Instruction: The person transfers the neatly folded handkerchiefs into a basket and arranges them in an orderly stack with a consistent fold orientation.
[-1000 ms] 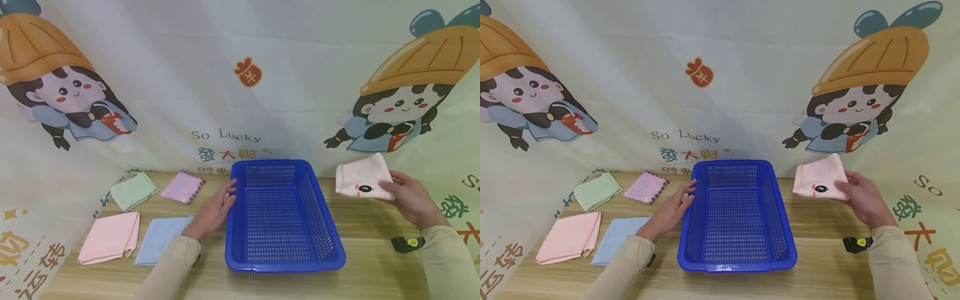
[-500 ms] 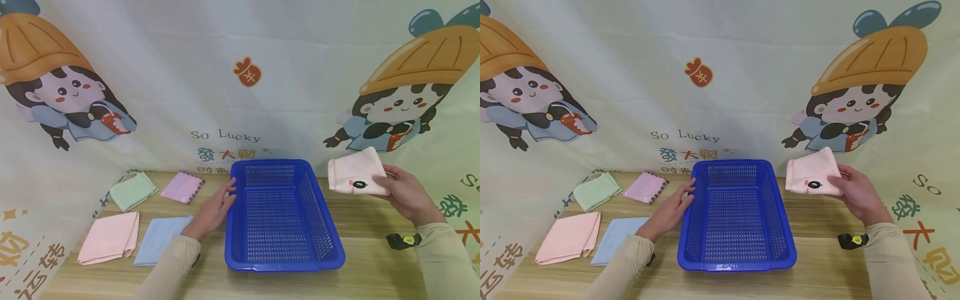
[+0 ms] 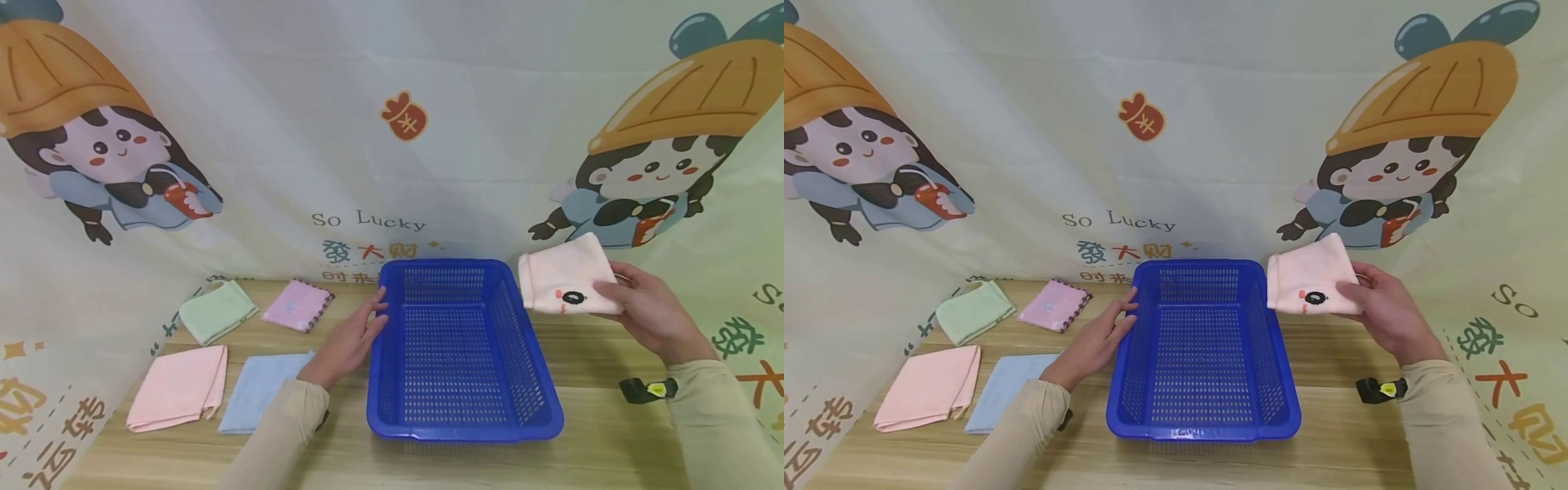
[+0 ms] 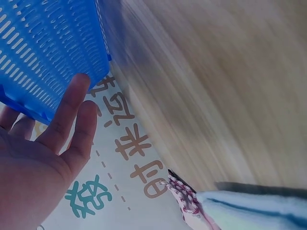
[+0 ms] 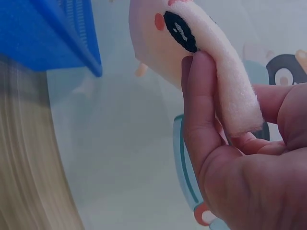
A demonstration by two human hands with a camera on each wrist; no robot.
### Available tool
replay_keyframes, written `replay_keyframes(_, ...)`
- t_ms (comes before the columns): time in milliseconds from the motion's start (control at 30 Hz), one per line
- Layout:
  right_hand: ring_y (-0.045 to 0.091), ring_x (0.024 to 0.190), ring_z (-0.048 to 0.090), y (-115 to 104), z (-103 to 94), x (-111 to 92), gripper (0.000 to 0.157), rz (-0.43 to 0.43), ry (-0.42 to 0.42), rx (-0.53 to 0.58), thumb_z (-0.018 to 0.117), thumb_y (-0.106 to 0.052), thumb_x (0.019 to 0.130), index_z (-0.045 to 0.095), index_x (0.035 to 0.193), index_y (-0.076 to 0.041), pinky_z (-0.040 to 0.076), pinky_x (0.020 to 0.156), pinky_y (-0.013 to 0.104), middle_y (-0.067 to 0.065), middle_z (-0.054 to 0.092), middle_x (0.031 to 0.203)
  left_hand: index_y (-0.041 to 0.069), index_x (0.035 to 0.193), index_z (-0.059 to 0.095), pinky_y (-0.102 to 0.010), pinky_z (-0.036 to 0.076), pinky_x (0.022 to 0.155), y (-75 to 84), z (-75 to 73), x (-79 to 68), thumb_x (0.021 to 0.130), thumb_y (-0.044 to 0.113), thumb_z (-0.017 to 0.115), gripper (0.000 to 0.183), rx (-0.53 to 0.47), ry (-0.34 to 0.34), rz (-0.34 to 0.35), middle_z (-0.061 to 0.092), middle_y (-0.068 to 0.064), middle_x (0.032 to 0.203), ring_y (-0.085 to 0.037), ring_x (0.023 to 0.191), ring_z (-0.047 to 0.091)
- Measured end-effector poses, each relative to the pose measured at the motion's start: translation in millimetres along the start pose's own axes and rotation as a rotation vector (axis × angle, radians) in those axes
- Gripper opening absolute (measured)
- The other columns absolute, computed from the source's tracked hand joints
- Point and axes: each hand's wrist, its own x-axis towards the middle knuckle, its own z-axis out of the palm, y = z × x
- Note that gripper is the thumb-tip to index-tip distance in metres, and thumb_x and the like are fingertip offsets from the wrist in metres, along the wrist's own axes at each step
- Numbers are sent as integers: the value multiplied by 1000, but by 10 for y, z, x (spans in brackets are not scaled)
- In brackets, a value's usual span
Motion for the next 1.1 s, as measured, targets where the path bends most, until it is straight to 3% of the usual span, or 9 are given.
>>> replay_keyframes(367,-4,97,65,-172,218,54,74,-34,-39,59,49,-28,108,7,163,-1,60,86,17,14,42,145,33,161,28,-53,41,119,16,-18,9,110,49,34,54,-3,0,6,55,0,153,-29,142,52)
replay_keyframes(800,0,97,68,-323,430,141,72,-43,-72,163,52,-24,107,11,162,0,61,86,20,6,48,134,36,160,27,-53,39,121,22,-29,5,109,51,33,54,-13,-4,-34,53,4,154,-27,146,48)
replay_keyframes(1100,1,95,70,-354,565,187,70,-49,-91,246,50,-17,107,11,162,1,62,83,22,3,52,127,37,160,26,-52,39,121,21,-3,14,110,49,34,53,-14,-1,-21,53,5,154,-26,147,47)
